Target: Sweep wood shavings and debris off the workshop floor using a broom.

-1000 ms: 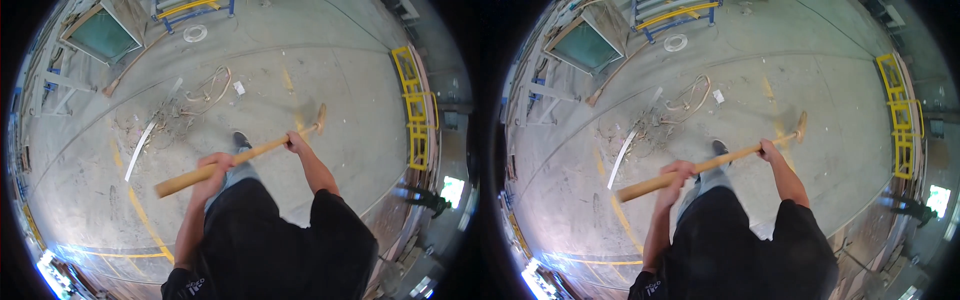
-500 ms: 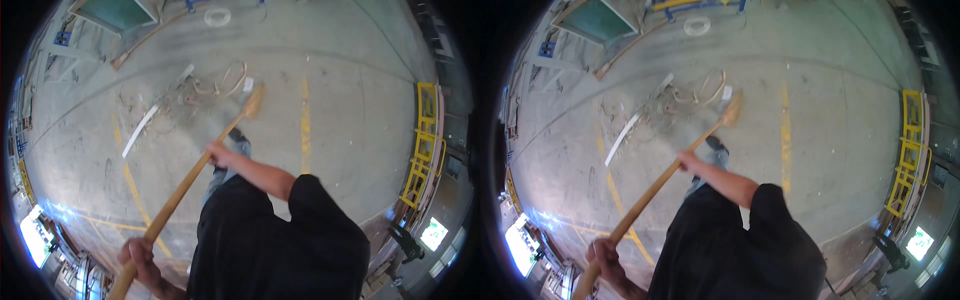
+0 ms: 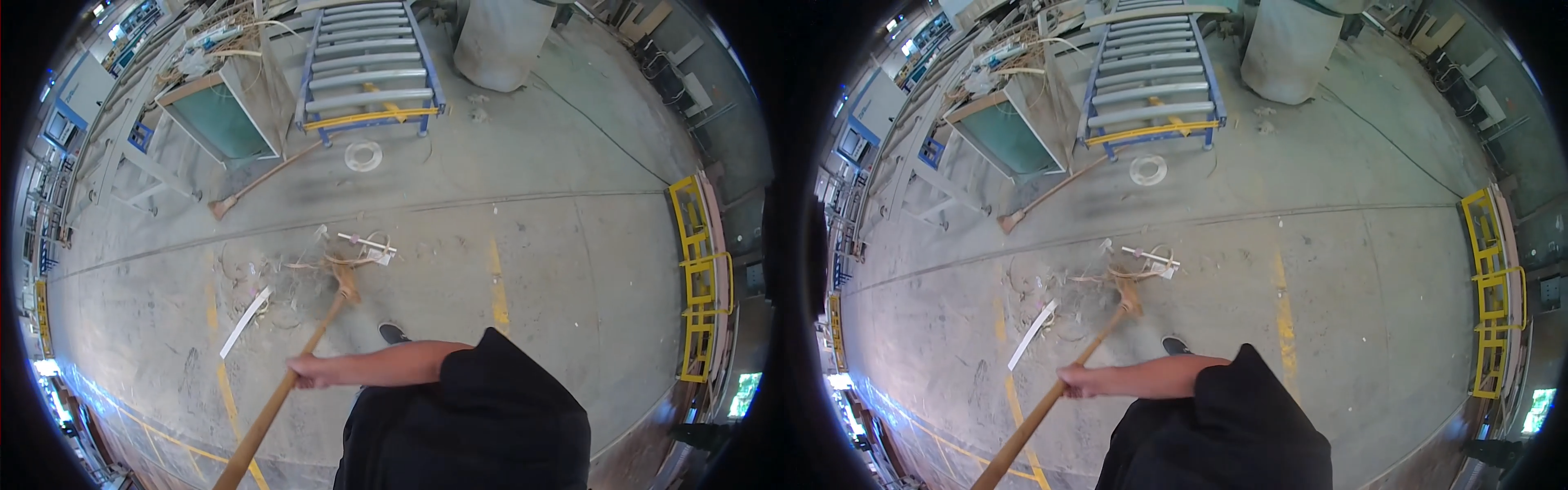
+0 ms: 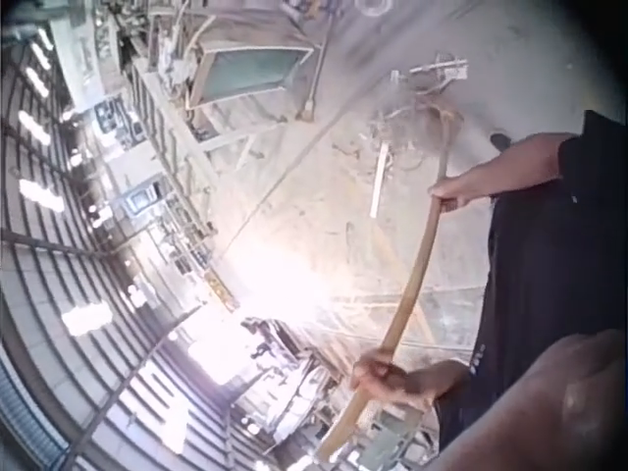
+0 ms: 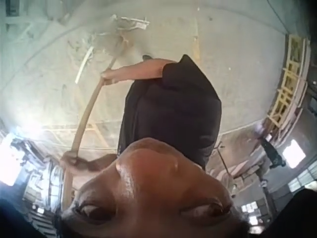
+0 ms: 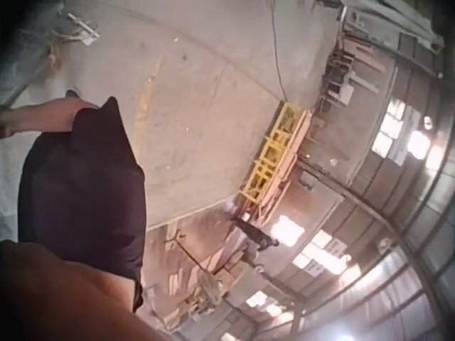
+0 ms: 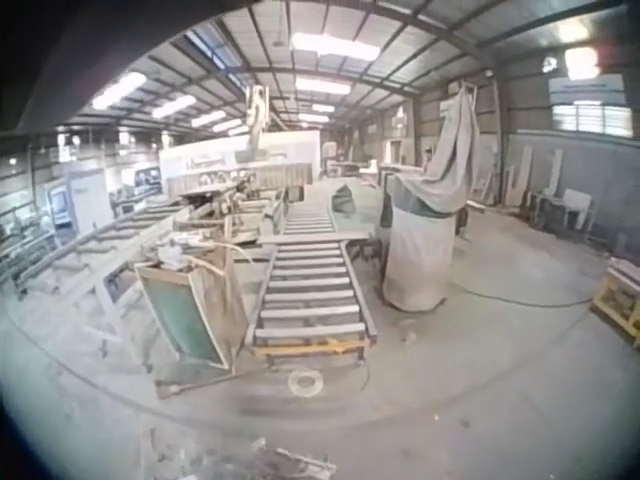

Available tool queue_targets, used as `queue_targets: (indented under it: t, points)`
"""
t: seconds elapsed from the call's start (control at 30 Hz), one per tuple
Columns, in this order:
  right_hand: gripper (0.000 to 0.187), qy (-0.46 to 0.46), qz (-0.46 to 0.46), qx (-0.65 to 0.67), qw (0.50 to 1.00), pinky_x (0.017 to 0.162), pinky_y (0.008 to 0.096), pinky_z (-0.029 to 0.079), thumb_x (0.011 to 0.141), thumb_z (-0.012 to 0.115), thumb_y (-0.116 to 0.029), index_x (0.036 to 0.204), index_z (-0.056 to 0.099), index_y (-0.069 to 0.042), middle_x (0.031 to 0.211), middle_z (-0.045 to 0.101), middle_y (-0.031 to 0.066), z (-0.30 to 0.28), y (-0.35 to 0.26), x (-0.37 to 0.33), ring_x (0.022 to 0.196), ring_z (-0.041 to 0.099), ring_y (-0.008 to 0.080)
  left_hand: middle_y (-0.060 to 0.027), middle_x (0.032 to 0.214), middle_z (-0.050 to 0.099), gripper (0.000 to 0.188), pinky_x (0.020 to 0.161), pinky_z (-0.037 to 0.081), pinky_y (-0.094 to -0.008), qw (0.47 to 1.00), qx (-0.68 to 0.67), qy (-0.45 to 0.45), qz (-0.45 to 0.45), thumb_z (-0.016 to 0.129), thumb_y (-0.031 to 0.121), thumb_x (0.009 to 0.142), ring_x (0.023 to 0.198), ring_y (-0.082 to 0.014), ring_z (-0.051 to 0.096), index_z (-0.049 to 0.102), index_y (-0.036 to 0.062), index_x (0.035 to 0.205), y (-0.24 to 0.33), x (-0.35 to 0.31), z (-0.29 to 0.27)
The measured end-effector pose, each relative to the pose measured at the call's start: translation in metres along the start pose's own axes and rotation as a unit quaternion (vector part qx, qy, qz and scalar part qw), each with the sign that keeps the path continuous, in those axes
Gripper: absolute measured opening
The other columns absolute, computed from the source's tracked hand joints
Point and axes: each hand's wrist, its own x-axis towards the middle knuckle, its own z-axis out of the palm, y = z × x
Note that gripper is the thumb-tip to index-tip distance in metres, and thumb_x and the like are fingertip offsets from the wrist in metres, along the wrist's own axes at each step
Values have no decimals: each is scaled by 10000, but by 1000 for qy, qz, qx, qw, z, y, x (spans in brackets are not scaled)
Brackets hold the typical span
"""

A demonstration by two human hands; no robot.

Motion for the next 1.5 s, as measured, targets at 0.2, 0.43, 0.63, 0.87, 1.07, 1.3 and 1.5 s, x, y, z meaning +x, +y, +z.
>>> queue_targets:
  t: [0.2, 0.43, 0.63, 0.87, 1.07, 1.3, 1.5]
  points:
    - [216, -13, -14, 81, 997, 549, 245, 563, 853, 547, -273, 810, 541, -61, 689, 594, 56, -15, 33, -43, 553, 607, 132, -10, 629, 347, 318, 500, 359, -243, 995, -47, 50, -67, 554, 268, 916, 552, -153, 406, 425, 64, 708, 4, 39, 25]
    - [207, -8, 11, 137, 991, 505, 218, 521, 884, 547, -269, 823, 552, -72, 679, 576, 30, -55, 23, -95, 537, 575, 131, -14, 633, 380, 313, 432, 343, -237, 948, -107, -241, 180, 566, 278, 921, 518, -138, 420, 430, 58, 745, -29, 54, 4]
    - [108, 81, -351, -48, 932, 594, 275, 508, 891, 541, -194, 821, 547, -113, 762, 546, 0, -131, 40, -143, 736, 576, 138, 0, 542, 297, 317, 385, 260, -209, 913, -289, -282, 65, 497, 223, 937, 434, -121, 349, 389, 66, 684, -40, 62, 57]
    - [198, 294, -206, 275, 892, 399, 290, 438, 819, 543, -241, 704, 449, -109, 613, 450, 30, -342, 8, -136, 507, 495, 168, -50, 618, 572, 262, 514, 390, -244, 852, -149, -466, -187, 578, 178, 867, 559, -97, 501, 595, -9, 684, -118, -27, 213]
    - [104, 356, -150, 130, 913, 334, 282, 344, 771, 503, -163, 705, 440, -111, 600, 447, 57, -458, 10, -96, 440, 460, 170, -9, 715, 585, 176, 614, 416, -238, 831, -125, -492, -226, 572, 164, 901, 658, -73, 491, 611, 17, 812, -175, -125, 267]
    - [158, 76, -123, 79, 986, 330, 263, 305, 806, 511, -185, 690, 475, -85, 566, 460, 54, -278, -25, -2, 381, 412, 146, -18, 693, 564, 209, 510, 310, -218, 910, 38, -334, -243, 524, 103, 891, 555, -56, 393, 566, 24, 702, -101, -47, 149]
    - [149, 56, -67, -33, 996, 345, 247, 312, 805, 480, -165, 682, 458, -84, 558, 430, 25, -155, -48, 38, 382, 383, 114, -21, 663, 532, 256, 494, 283, -211, 937, 100, -214, -257, 520, 176, 899, 531, -51, 366, 553, 34, 689, -80, -51, 97]
